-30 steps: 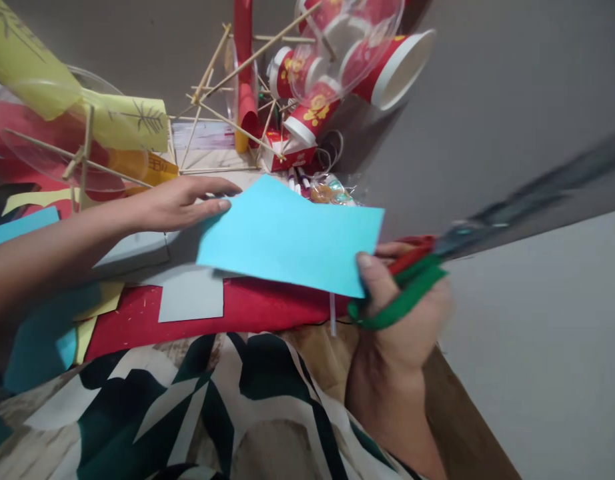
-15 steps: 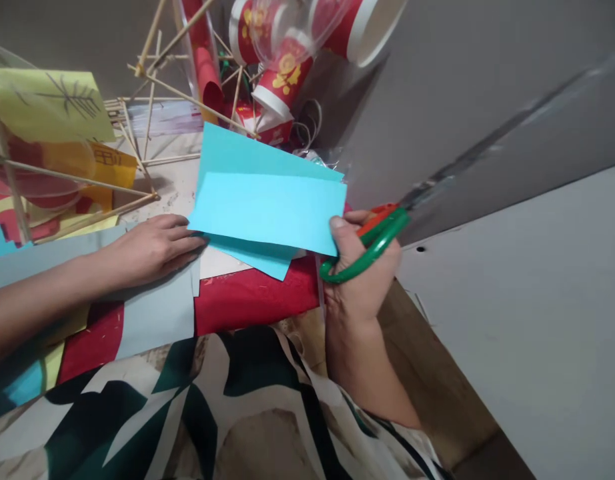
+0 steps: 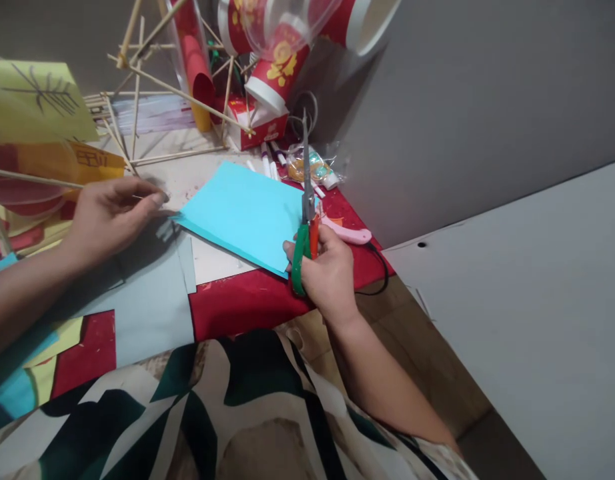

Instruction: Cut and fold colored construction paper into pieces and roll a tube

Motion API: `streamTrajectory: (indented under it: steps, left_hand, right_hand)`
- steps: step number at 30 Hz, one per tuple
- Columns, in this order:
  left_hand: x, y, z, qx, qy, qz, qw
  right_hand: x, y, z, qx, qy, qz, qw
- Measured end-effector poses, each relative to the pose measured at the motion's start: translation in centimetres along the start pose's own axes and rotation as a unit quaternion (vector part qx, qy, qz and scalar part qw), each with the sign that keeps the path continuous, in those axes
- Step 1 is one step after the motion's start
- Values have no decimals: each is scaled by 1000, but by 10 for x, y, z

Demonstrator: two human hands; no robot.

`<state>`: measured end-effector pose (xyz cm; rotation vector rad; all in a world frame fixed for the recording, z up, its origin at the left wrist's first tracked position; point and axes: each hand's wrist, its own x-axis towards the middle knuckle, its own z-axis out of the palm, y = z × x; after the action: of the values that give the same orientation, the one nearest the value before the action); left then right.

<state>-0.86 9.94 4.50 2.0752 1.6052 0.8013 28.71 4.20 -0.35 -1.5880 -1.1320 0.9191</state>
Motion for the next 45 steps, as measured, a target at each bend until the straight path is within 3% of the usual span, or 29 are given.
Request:
streamTrajectory:
  steps: [3,8,13,16,22,25,37,45]
  left_hand:
    - [27,-1,7,-7,-31,-51,998]
    - [66,-1,22,41,-136,-113,983]
    - [78,0,31,92,-167,-92,977]
    - [79,0,33,109,-158,-71,979]
    - [74,7,31,32,-176,-138,974]
    - [68,12,30,-4,-205,-136,969]
    - [45,7,26,205,-200,-26,958]
    - [33,13,13,212,-238,-43,947]
  right_hand:
    - [0,0,-1,-28,-15,-13,999]
    - [6,2,-4,-65,-30,-29,997]
    - [9,2,-4,-73,-53,-26,996]
    - [10,-1,-4,-100,-64,-31,992]
    - [10,1,-5,-116,-66,-29,991]
    - [9,2,-6,-116,-74,-22,990]
    - [-2,1,-15,-155,-121,-37,980]
    - [-13,-8,-20,-52,-166,92,980]
